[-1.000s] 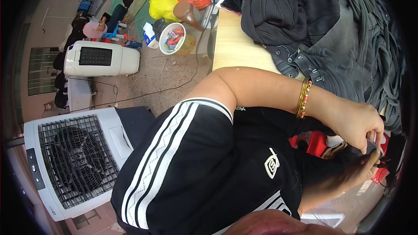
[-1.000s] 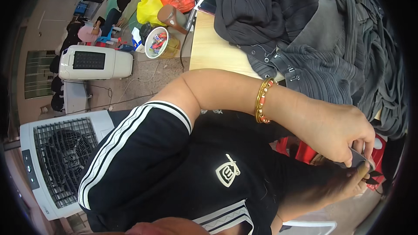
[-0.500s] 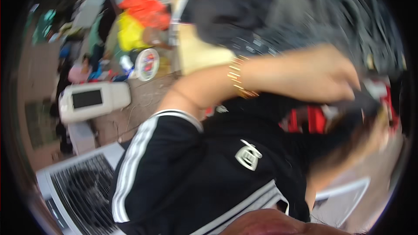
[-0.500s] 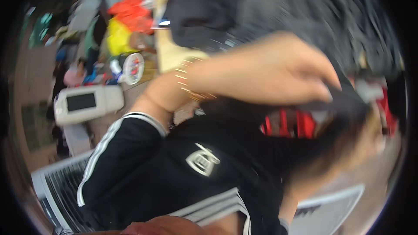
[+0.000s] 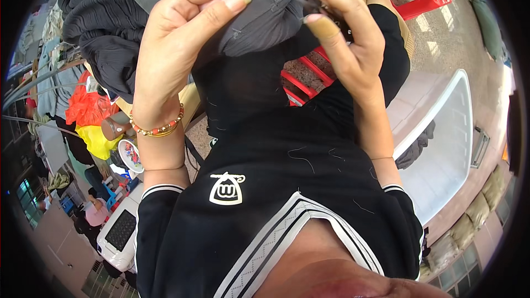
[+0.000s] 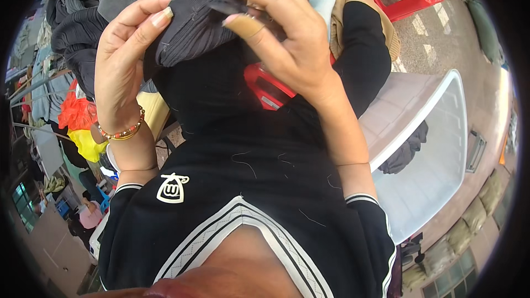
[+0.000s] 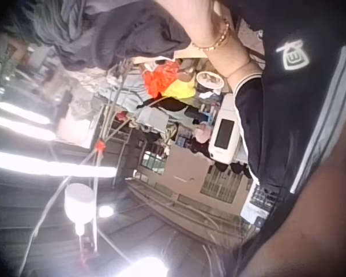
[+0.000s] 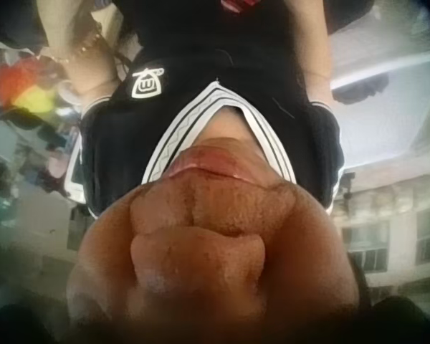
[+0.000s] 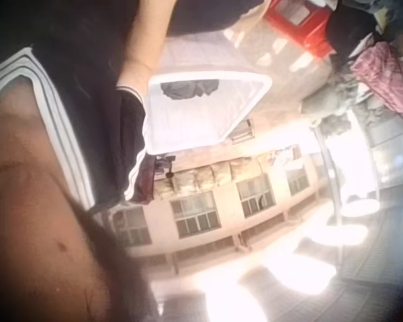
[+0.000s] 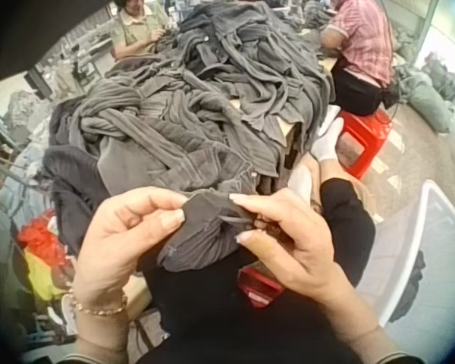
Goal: Trimming excess threads and fabric components using hand-held snips.
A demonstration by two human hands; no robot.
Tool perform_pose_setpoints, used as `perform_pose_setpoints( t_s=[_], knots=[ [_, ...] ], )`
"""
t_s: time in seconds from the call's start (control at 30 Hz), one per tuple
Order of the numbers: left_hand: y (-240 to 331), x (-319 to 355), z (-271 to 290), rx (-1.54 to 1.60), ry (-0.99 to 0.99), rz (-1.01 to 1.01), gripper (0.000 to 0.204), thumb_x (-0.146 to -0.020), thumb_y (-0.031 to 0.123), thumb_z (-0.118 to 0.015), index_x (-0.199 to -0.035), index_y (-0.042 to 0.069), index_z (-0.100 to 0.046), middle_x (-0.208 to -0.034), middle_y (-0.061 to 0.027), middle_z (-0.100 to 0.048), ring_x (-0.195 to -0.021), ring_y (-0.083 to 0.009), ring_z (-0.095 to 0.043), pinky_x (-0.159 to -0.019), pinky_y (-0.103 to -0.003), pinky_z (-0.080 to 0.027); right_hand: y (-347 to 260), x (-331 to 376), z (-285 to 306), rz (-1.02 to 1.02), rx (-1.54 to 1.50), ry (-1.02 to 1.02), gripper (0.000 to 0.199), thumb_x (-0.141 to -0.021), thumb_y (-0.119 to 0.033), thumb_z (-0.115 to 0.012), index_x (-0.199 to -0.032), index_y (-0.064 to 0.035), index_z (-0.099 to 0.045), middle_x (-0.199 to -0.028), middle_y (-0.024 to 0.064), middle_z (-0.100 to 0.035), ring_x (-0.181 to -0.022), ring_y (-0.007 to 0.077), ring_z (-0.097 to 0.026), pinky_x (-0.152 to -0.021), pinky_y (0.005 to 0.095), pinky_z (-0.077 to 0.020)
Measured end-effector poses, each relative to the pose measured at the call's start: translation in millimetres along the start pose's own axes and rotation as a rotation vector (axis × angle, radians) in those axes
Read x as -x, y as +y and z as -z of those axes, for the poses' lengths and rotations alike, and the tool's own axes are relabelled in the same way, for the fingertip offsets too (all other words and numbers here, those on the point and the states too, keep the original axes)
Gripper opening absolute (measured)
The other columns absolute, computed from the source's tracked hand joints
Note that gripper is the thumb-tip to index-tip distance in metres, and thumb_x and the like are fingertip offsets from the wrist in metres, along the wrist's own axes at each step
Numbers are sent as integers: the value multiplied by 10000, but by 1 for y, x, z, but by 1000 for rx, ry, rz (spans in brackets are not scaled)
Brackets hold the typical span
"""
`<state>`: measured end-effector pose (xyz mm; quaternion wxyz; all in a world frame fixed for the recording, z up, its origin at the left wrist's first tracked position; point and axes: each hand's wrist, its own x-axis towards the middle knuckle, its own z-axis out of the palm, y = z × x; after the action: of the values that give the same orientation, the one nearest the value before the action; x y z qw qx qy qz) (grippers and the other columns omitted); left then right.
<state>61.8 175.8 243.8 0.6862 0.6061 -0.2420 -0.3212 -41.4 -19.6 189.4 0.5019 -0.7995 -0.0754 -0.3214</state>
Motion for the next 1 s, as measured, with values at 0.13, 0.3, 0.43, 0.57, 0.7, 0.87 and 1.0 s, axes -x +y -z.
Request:
perform_pose_setpoints(
  t_s=[0.13,0.3,0.43,0.57,0.7,0.87,1.0],
  knots=[
    [1,0,-2,13,12,9,230,-936,77,-569,-1127,-45,-614,-997,-71,-676,-909,-87,-635,-825,-199,-489,2,3,-5,88,33,-15,353,-759,-76,-757,-1101,-48,-677,-768,37,-553,-644,112,-526,-571,238,-424],
    [1,0,2,-3,-29,16,237,-941,66,-555,-1145,-45,-605,-1022,-72,-668,-933,-84,-625,-844,-202,-478,4,1,-4,95,46,-42,345,-761,-79,-754,-1098,-51,-686,-761,36,-547,-638,118,-529,-565,242,-422],
    [-3,0,7,-109,15,39,243,-940,57,-545,-1156,-37,-602,-1042,-68,-662,-950,-81,-616,-855,-199,-466,7,-2,-1,134,46,-92,342,-753,-73,-754,-1089,-54,-695,-745,41,-541,-630,122,-519,-552,250,-409],
    [-1,0,4,-97,10,70,239,-941,74,-549,-1147,-33,-605,-1034,-58,-662,-942,-74,-614,-847,-191,-462,8,-6,5,146,12,-153,344,-736,-63,-758,-1075,-51,-701,-727,46,-543,-627,124,-513,-544,250,-398],
    [0,0,6,-116,-35,60,232,-941,99,-555,-1127,-28,-610,-1017,-50,-661,-935,-70,-614,-842,-187,-460,1,-9,8,93,-8,-244,369,-748,-17,-723,-1113,15,-673,-823,50,-583,-713,112,-511,-617,227,-394],
    [-1,-1,7,-138,-69,39,225,-941,107,-557,-1115,-21,-619,-1011,-44,-660,-930,-68,-614,-842,-185,-459,3,-9,10,113,-1,-258,360,-746,-8,-721,-1101,30,-673,-819,58,-589,-697,109,-508,-607,226,-387],
    [-2,-2,6,-120,-60,49,225,-938,107,-560,-1115,-17,-622,-1010,-47,-664,-927,-72,-620,-836,-189,-465,3,-8,10,109,2,-261,350,-749,-5,-719,-1094,33,-675,-804,56,-582,-689,106,-507,-599,221,-381]
  ],
)
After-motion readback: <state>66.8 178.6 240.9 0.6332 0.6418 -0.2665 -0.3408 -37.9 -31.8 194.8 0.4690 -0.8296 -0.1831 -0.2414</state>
